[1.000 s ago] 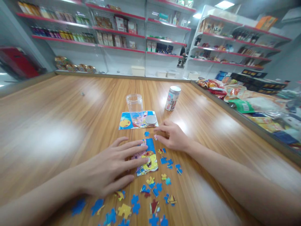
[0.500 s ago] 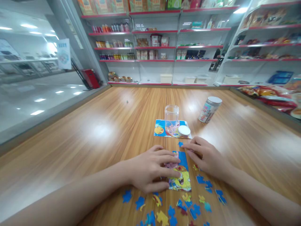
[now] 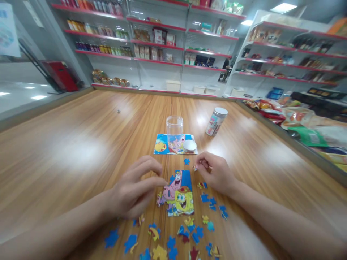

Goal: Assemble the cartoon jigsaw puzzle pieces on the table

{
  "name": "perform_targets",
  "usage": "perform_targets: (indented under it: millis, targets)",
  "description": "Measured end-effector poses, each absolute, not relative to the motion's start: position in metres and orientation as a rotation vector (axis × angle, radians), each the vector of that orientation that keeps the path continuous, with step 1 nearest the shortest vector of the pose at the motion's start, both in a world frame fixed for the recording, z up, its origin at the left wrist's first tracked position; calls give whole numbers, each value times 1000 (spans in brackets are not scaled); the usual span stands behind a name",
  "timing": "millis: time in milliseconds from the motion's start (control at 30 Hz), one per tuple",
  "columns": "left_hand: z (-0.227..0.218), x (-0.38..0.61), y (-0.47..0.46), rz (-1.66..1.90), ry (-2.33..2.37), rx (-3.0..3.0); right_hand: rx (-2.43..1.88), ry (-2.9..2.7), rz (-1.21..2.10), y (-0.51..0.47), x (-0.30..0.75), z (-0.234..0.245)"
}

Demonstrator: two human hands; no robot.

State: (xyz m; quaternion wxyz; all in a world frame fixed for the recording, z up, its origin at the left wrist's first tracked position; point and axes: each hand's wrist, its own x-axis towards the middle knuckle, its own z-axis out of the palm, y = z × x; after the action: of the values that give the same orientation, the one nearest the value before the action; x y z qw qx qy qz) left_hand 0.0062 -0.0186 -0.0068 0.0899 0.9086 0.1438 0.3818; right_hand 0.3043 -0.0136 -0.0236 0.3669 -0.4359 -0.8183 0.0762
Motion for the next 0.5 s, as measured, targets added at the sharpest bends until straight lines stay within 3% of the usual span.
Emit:
perform_targets:
  millis: [500]
  targets:
    - [-31, -6, 3, 1017, 601, 2444, -1045, -2206, 220, -18, 306, -32]
